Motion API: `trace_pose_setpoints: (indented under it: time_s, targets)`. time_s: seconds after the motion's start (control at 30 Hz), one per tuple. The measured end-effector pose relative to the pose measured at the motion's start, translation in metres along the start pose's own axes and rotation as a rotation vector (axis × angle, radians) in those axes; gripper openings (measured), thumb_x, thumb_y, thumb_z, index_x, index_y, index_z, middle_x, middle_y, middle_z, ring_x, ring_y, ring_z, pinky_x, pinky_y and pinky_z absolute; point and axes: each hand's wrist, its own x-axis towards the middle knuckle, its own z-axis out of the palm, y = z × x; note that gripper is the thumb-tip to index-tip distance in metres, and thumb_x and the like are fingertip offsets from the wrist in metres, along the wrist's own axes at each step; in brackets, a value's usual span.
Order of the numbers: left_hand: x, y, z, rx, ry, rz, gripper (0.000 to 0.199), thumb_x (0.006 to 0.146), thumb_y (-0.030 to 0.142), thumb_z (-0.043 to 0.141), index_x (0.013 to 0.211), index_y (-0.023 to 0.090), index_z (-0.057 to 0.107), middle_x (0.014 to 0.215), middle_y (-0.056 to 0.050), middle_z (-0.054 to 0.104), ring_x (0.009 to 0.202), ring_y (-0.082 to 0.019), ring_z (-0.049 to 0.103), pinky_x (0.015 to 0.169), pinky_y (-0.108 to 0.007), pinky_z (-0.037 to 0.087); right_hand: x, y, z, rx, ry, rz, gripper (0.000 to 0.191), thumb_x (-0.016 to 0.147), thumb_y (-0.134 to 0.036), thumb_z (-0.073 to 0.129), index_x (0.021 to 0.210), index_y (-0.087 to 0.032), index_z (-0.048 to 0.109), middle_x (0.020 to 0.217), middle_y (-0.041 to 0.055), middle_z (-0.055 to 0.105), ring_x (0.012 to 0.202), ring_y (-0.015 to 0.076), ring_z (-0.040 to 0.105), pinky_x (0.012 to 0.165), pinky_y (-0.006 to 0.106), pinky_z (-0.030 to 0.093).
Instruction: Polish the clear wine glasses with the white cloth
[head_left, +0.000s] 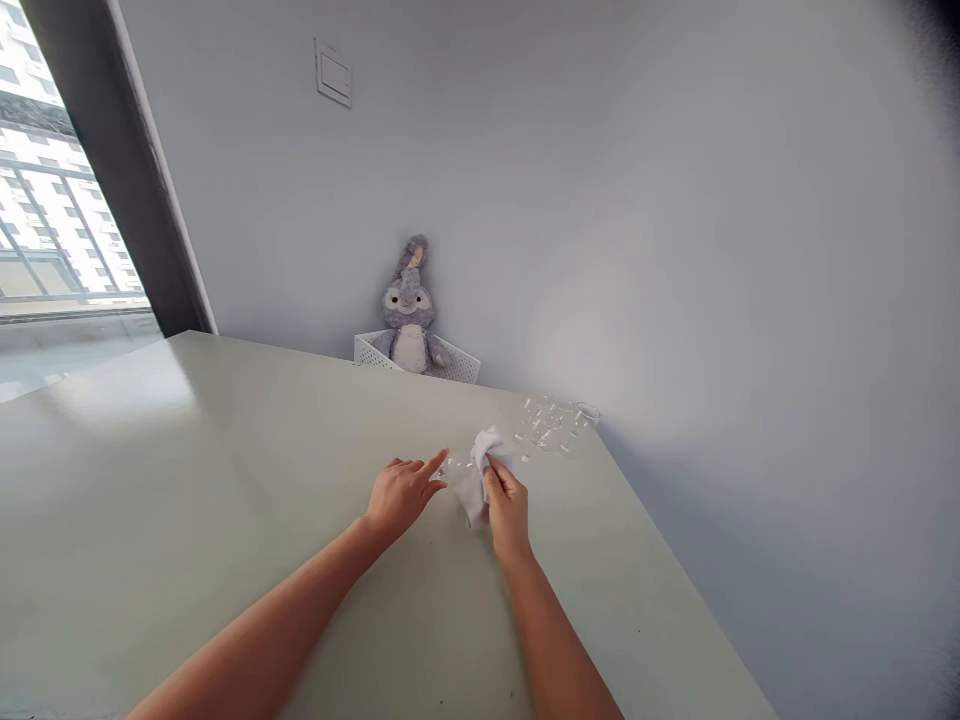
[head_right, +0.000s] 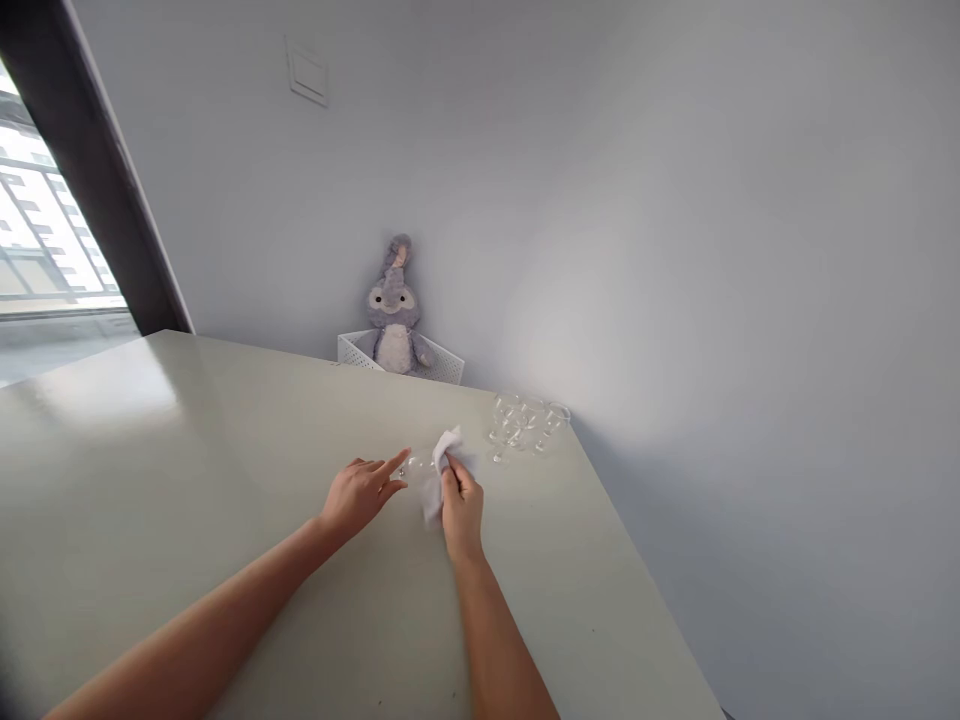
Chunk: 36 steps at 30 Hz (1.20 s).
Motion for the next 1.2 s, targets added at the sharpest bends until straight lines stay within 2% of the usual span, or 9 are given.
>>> trace_pose_setpoints:
  time_s: [0.1, 0.2, 0.4, 0.5, 0.67, 0.77, 1.0, 1.07, 1.2]
  targets:
    - [0.002, -0.007, -0.001, 0.009, 0.001, 0.09, 0.043, 0.087, 0.042, 0.034, 0.124, 0.023, 0.044, 0.065, -0.002, 0.061, 0.061, -0.015, 0.054, 0.065, -0.029, 0.032, 0.0, -0.015, -0.006, 0.091, -0.307, 0.085, 0.043, 0.077, -0.043, 0.051, 0.112, -0.018, 0.057, 0.086, 0.0035, 0.064, 0.08, 0.019, 0.056, 0.068, 0.027, 0.043]
    - [0.003, -0.011, -0.003, 0.015, -0.007, 0.173, 0.041, 0.088, 0.041, 0.035, 0.124, 0.023, 0.044, 0.065, -0.002, 0.061, 0.061, -0.015, 0.054, 0.064, -0.029, 0.032, 0.002, -0.023, -0.015, 0.22, -0.523, 0.182, 0.045, 0.075, -0.042, 0.056, 0.113, -0.018, 0.054, 0.082, 0.0029, 0.062, 0.071, 0.0164, 0.057, 0.063, 0.026, 0.044]
    - [0.003, -0.009, -0.005, -0.008, -0.018, 0.295, 0.039, 0.087, 0.04, 0.038, 0.122, 0.026, 0.046, 0.064, -0.002, 0.059, 0.061, -0.014, 0.054, 0.065, -0.029, 0.034, 0.007, -0.012, -0.025, 0.208, -0.675, 0.311, 0.044, 0.062, -0.043, 0.069, 0.095, -0.014, 0.061, 0.069, 0.0012, 0.059, 0.057, 0.0124, 0.052, 0.052, 0.023, 0.04]
    - [0.001, -0.005, -0.003, -0.022, -0.029, 0.259, 0.038, 0.087, 0.04, 0.038, 0.121, 0.027, 0.047, 0.064, -0.002, 0.059, 0.061, -0.014, 0.054, 0.064, -0.029, 0.034, 0.009, -0.006, -0.021, 0.21, -0.629, 0.301, 0.037, 0.063, -0.043, 0.069, 0.084, -0.013, 0.064, 0.066, 0.0006, 0.057, 0.058, 0.0118, 0.05, 0.054, 0.023, 0.04]
    - [0.001, 0.001, 0.002, -0.12, -0.06, 0.017, 0.045, 0.083, 0.044, 0.043, 0.124, 0.026, 0.042, 0.07, -0.001, 0.063, 0.063, -0.015, 0.055, 0.065, -0.028, 0.036, 0.012, -0.002, -0.014, 0.236, -0.444, 0.243, 0.035, 0.068, -0.047, 0.062, 0.079, -0.014, 0.065, 0.06, 0.0001, 0.053, 0.049, 0.0096, 0.044, 0.046, 0.021, 0.038]
    - [0.002, 0.004, 0.002, -0.175, -0.087, -0.088, 0.045, 0.079, 0.045, 0.049, 0.121, 0.027, 0.046, 0.073, 0.0, 0.064, 0.066, -0.015, 0.055, 0.066, -0.027, 0.037, 0.011, -0.002, -0.011, 0.224, -0.401, 0.262, 0.037, 0.068, -0.05, 0.06, 0.082, -0.016, 0.065, 0.055, -0.0013, 0.051, 0.044, 0.0101, 0.043, 0.041, 0.022, 0.037]
    - [0.002, 0.005, -0.005, -0.209, -0.085, -0.041, 0.031, 0.079, 0.044, 0.048, 0.103, 0.028, 0.059, 0.072, 0.0, 0.064, 0.066, -0.015, 0.055, 0.07, -0.027, 0.036, 0.014, 0.0, -0.018, 0.251, -0.367, 0.283, 0.037, 0.068, -0.051, 0.06, 0.075, -0.015, 0.064, 0.051, -0.0016, 0.051, 0.041, 0.0105, 0.044, 0.036, 0.021, 0.035]
    - [0.003, 0.002, -0.006, -0.25, -0.071, -0.102, 0.03, 0.078, 0.044, 0.05, 0.101, 0.027, 0.06, 0.07, 0.0, 0.063, 0.066, -0.015, 0.055, 0.068, -0.027, 0.036, 0.019, 0.001, -0.027, 0.243, -0.269, 0.285, 0.036, 0.068, -0.05, 0.061, 0.073, -0.015, 0.063, 0.052, -0.0008, 0.052, 0.041, 0.011, 0.045, 0.036, 0.022, 0.034]
    - [0.008, -0.001, -0.005, -0.617, -0.097, -0.461, 0.036, 0.078, 0.042, 0.045, 0.103, 0.02, 0.058, 0.065, 0.001, 0.058, 0.058, -0.013, 0.052, 0.056, -0.023, 0.038, 0.023, 0.0, -0.038, 0.18, 0.099, 0.099, 0.041, 0.072, -0.051, 0.054, 0.092, -0.016, 0.063, 0.078, 0.006, 0.063, 0.065, 0.019, 0.057, 0.051, 0.028, 0.044]
